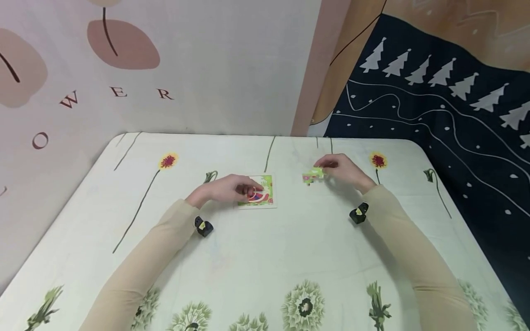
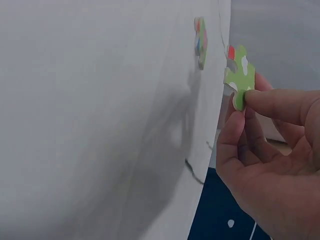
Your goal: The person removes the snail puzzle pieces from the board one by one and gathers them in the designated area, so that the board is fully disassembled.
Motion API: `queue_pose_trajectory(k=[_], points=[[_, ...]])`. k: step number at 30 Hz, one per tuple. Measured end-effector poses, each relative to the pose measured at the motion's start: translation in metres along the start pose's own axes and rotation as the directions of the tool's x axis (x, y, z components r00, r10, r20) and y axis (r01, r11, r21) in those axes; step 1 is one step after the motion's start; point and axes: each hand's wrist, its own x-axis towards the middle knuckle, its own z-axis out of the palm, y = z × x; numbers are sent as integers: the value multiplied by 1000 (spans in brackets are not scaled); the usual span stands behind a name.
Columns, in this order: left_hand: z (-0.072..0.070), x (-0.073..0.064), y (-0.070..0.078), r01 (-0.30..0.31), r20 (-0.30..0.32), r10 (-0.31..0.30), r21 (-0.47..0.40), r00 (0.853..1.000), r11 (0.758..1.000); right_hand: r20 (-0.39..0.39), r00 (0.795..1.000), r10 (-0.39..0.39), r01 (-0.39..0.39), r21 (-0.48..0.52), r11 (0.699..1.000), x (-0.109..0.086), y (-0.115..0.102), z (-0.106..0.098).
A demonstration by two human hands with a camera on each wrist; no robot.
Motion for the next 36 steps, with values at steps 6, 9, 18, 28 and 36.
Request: queue_pose_trajectory(k=[6, 9, 18, 28, 36], points=[[-1, 1, -3, -7, 38, 6, 15, 999, 1000, 9, 1000, 10, -10, -33, 999, -1, 8, -3], [-1, 1, -4, -3, 50, 2, 36, 999, 999, 10, 1000, 19, -18, -59, 998, -2, 11, -5], [-3, 2, 0, 35, 58, -36, 24, 998, 999, 12, 1000, -10, 10, -64, 998, -3, 14, -6], [-3, 3, -3, 59, 75, -59, 4, 995, 998, 14, 1000, 19, -18, -95, 995, 4, 19, -1], [-2, 3, -6, 63, 78, -62, -13, 995, 998, 20, 1000, 14, -12, -75, 997, 7, 23, 2]])
